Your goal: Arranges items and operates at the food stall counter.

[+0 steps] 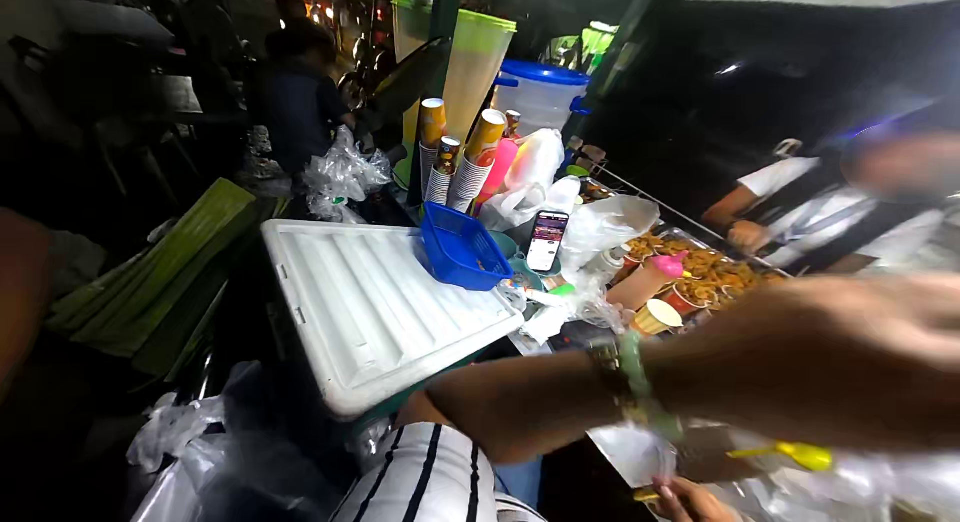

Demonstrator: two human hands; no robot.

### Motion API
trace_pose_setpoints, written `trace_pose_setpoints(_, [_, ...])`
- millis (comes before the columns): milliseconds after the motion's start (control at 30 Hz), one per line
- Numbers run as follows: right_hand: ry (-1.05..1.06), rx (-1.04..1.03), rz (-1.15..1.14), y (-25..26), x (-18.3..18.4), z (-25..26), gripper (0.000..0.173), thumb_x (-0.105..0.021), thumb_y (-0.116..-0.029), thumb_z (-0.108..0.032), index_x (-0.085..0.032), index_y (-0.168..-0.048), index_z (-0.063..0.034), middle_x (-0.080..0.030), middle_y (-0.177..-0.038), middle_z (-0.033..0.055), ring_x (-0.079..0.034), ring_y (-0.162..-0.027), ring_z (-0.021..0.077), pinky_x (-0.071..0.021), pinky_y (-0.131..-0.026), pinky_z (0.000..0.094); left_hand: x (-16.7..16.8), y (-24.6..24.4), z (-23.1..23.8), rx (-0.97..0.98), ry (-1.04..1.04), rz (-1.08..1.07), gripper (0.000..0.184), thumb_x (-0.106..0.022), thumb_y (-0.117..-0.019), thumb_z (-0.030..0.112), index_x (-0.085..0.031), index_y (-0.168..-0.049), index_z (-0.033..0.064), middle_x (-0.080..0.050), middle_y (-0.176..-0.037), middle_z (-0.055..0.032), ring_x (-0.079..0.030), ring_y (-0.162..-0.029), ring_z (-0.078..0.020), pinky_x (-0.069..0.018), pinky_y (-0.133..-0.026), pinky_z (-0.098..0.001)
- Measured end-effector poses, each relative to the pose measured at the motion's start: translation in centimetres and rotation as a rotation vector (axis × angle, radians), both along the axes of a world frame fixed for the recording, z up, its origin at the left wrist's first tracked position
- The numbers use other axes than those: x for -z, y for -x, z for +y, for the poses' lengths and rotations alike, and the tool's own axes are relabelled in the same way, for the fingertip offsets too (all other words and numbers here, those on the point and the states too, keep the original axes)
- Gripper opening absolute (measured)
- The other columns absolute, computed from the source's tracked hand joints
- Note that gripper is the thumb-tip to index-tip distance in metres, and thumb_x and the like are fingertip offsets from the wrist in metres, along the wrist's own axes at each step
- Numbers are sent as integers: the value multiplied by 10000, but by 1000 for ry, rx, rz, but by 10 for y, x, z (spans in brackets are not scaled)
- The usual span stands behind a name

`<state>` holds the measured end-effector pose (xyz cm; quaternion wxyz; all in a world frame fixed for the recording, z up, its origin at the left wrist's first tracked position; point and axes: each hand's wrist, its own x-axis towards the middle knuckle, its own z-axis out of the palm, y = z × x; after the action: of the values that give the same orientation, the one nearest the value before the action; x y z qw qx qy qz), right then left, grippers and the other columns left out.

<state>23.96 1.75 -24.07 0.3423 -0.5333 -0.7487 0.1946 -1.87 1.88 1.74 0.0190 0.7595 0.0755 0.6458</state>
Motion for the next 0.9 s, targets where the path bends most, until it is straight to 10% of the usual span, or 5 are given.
trace_pose_setpoints(100, [-26,-22,-5,-4,3,1,292,-538,-1020,-77,-638,-1099,185,-708,-1007,271,-734,-881,232,-606,-849,378,-14,31,51,-38,251,-88,194,-631,-932,-63,-706,-1103,-116,-734,-963,-193,-698,-868,-214,-567,-816,-353])
trace_pose_setpoints(267, [-8,-15,-62,1,-12,-5,256,-531,-1014,-39,-655,-1094,171,-678,-1007,298,-717,-824,301,-609,-809,430,-5,103,139,-298,940,-144,705,-608,-1029,189,-229,-1589,-12,-676,-1139,-280,-688,-980,-329,-559,-870,-456])
trace_pose_setpoints(500, [-1,-8,-85,0,-7,-8,241,-545,-998,-26,-666,-1076,167,-683,-1011,309,-719,-840,339,-604,-818,464,55,171,176,-446,1359,-413,738,-594,-1022,179,-150,-1596,43,-682,-1064,-171,-640,-737,-178,-536,-646,-326])
trace_pose_setpoints(900, [-33,7,-62,5,-3,-10,189,-569,-961,9,-690,-1028,137,-693,-996,275,-719,-802,297,-614,-777,410,87,176,188,-430,1410,-510,843,-602,-981,31,-76,-1634,120,-643,-1204,-218,-643,-786,-212,-526,-665,-326])
